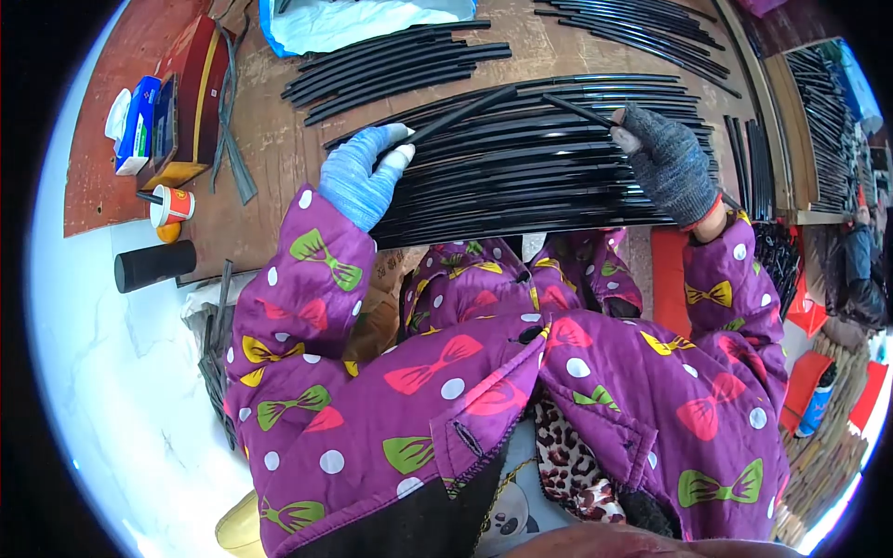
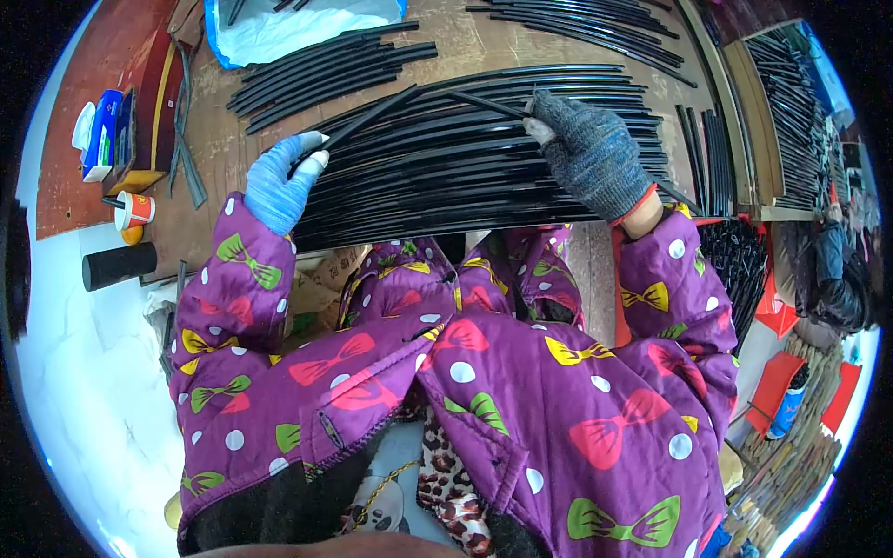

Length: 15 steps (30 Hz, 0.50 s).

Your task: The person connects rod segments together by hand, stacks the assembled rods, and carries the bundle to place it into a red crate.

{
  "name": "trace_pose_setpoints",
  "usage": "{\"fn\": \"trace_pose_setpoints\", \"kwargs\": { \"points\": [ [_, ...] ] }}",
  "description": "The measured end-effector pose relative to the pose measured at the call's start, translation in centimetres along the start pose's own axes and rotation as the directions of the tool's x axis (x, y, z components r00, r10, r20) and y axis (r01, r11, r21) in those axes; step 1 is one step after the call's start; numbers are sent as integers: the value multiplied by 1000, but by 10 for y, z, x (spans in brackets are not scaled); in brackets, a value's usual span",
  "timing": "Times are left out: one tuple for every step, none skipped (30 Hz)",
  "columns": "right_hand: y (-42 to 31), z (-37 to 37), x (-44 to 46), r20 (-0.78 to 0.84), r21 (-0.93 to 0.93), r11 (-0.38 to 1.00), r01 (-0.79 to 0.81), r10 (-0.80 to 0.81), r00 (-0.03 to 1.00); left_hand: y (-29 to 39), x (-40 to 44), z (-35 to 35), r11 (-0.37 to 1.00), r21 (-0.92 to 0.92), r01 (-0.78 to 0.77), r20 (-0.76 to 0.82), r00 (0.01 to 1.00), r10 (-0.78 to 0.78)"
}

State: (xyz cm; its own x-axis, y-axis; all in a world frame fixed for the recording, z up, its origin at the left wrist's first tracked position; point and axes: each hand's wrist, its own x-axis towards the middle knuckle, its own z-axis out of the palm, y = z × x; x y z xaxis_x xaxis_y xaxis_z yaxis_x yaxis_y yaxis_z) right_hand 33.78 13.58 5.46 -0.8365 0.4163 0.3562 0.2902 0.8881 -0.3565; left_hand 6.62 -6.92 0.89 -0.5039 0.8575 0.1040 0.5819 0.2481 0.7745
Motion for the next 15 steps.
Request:
{"fn": "trace_pose_setpoints", "kwargs": {
  "points": [
    [-3,0,1,-8,21,1000,-14,14,1000,2,-1,0,1000,-10,-10,8,1000,10],
    [-4,-1,1,-16,43,999,-27,28,999,5,-1,1,1000,-19,-20,16,1000,20],
    [0,0,1,-25,40,999,10,-9,1000,7,-2,2,1000,-19,-20,18,1000,21],
    [1,0,0,-25,41,999,7,-6,1000,9,-2,2,999,-42,-20,24,999,21],
    [-1,0,1,-24,37,999,6,-5,1000,11,-3,3,998,-65,-20,29,999,22],
    [-2,0,1,-23,33,999,5,-4,1000,13,-3,3,998,-66,-19,29,999,21],
    [-1,0,1,-31,35,999,23,-22,999,15,-3,2,997,-26,-75,12,997,75],
    [-1,1,2,-30,35,999,24,-23,999,17,-4,1,991,16,-131,-4,991,131],
    [-2,1,2,-37,52,997,54,-52,998,17,-4,1,991,15,-130,-4,992,130],
    [-3,1,2,-46,68,994,83,-80,996,18,-4,0,972,79,-221,-28,974,224],
    [-3,0,2,-45,68,994,81,-78,996,19,-5,0,941,144,-307,-44,948,316],
    [-5,-3,3,-14,25,996,86,-86,996,23,-6,-1,941,143,-307,-44,948,316],
    [-5,-5,4,17,-18,995,93,-93,996,28,-7,-3,902,239,-360,-56,922,383],
    [-4,-8,6,21,-18,995,94,-94,995,34,-8,-5,853,333,-402,-63,893,445],
    [-3,-8,6,29,-7,992,129,-128,991,35,-9,-5,853,332,-402,-62,893,445]
  ]
}}
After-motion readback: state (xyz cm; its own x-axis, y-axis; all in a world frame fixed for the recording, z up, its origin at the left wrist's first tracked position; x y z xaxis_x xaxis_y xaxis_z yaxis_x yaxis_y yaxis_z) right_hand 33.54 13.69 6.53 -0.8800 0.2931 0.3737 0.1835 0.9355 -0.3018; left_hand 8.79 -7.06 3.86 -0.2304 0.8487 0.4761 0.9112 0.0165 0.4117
